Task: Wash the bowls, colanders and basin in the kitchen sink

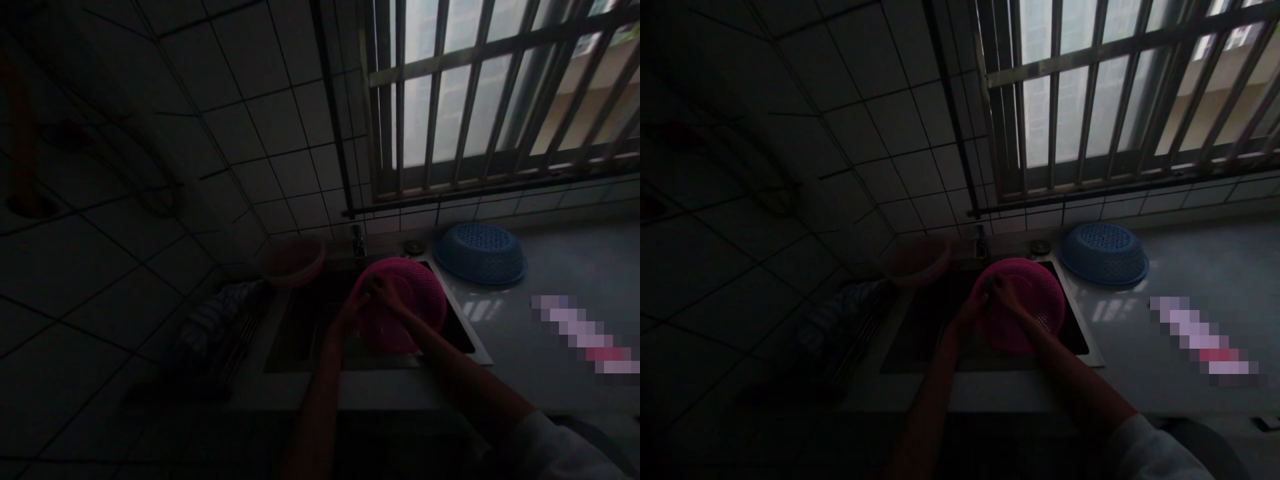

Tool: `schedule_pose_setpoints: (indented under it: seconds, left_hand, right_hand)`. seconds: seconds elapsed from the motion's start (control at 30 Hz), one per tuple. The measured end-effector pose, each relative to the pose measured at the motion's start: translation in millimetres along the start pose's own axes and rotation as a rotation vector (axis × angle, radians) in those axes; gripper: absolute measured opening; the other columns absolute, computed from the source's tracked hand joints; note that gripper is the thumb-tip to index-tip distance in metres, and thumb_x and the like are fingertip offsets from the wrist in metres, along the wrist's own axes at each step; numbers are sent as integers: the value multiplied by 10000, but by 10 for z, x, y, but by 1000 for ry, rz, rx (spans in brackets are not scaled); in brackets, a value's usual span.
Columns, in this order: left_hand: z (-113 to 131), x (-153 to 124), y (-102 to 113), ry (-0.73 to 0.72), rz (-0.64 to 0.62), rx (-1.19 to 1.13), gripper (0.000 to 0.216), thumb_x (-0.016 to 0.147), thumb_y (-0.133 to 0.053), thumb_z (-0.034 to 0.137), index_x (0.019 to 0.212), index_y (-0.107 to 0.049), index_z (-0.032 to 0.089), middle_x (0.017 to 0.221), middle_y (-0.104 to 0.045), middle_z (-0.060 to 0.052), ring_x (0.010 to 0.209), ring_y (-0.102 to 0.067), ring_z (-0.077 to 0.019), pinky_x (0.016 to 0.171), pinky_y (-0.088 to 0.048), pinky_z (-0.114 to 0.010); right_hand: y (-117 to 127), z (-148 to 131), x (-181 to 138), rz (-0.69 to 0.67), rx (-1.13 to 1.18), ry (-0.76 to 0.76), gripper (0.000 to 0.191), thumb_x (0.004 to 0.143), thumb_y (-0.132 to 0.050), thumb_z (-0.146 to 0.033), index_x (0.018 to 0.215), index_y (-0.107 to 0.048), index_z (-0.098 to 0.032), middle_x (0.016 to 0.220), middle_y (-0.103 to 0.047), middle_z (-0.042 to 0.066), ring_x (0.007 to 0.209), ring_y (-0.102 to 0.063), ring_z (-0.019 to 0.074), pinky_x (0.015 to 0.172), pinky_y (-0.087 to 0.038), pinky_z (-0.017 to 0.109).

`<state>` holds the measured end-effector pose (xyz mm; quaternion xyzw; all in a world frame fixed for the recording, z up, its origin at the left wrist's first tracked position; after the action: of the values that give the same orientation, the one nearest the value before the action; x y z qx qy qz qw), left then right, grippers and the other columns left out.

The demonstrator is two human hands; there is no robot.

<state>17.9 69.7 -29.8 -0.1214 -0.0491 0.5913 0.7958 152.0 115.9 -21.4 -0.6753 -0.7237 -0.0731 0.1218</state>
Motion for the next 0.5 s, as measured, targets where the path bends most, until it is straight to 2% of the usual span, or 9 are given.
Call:
schedule_pose_setpoints:
  seconds: [0.03,0.07,0.1,0.2,0.27,0.33,0.43,0.47,0.5]
  left_hand:
    - [11,-6,-33,-17,-28,-11,728,747,-933,524,1365,-702,215,1443,-696,-156,1360,-632,-359,1207,-448,-539]
    - [19,-10,-46,-29,-37,-19,728,758,-930,512,1379,-686,220,1456,-686,-155,1349,-640,-343,1200,-458,-524]
    - [22,-11,-37,-34,-23,-25,734,761,-930,513,1384,-675,220,1452,-685,-157,1327,-653,-335,1187,-472,-519]
    - [6,-11,62,-4,81,-29,776,732,-935,562,1366,-671,201,1388,-713,-169,1262,-686,-353,1142,-502,-545]
    - [-2,-15,94,20,119,-19,784,703,-947,580,1334,-692,192,1348,-735,-171,1262,-682,-376,1146,-492,-559]
    - [-1,-19,44,29,79,-20,744,707,-948,569,1306,-713,195,1332,-747,-166,1293,-665,-384,1166,-473,-554]
    - [12,-24,-81,13,-25,-38,695,741,-938,523,1320,-705,218,1363,-737,-154,1295,-666,-356,1164,-482,-533]
    - [17,-23,-92,5,-31,-44,702,743,-938,512,1336,-692,228,1376,-730,-147,1281,-675,-340,1155,-492,-525]
    - [24,-19,-74,-4,-12,-50,718,742,-940,509,1351,-676,235,1382,-726,-141,1262,-684,-327,1144,-502,-518]
  right_hand:
    - [111,-27,21,89,-2,11,234,770,-607,-403,874,-660,-201,873,-699,46,767,-583,192,714,-514,298]
    - [158,-40,28,113,3,12,250,773,-601,-406,892,-663,-196,887,-702,49,763,-582,190,702,-510,292]
    - [132,-39,22,71,10,5,260,771,-611,-410,900,-667,-192,886,-703,48,753,-582,186,687,-506,285]
    - [-213,1,-91,-266,16,-26,242,739,-687,-397,857,-678,-187,828,-702,31,712,-583,173,657,-501,268]
    - [-351,7,-142,-371,-1,-16,206,726,-703,-371,817,-677,-188,805,-702,25,708,-582,170,665,-504,266]
    - [-248,-18,-70,-244,-28,13,185,742,-666,-364,807,-667,-191,814,-705,32,726,-580,176,678,-506,270]
    - [128,-75,42,108,-63,56,214,782,-593,-383,851,-655,-190,870,-710,55,769,-587,191,699,-511,282]
    - [176,-76,46,139,-62,61,224,790,-588,-390,863,-655,-189,885,-711,60,773,-594,193,706,-517,287]
    - [148,-60,38,95,-54,57,229,794,-599,-397,868,-657,-188,891,-713,61,769,-601,193,709,-523,291]
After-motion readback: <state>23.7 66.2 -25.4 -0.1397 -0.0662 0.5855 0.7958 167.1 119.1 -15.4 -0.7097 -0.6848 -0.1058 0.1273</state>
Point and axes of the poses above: each hand's wrist, its own x-axis towards the middle knuckle, its own y-axis out of the back of the hand, z = x × y, the point moved 8 cm from there along x, towards the middle knuckle
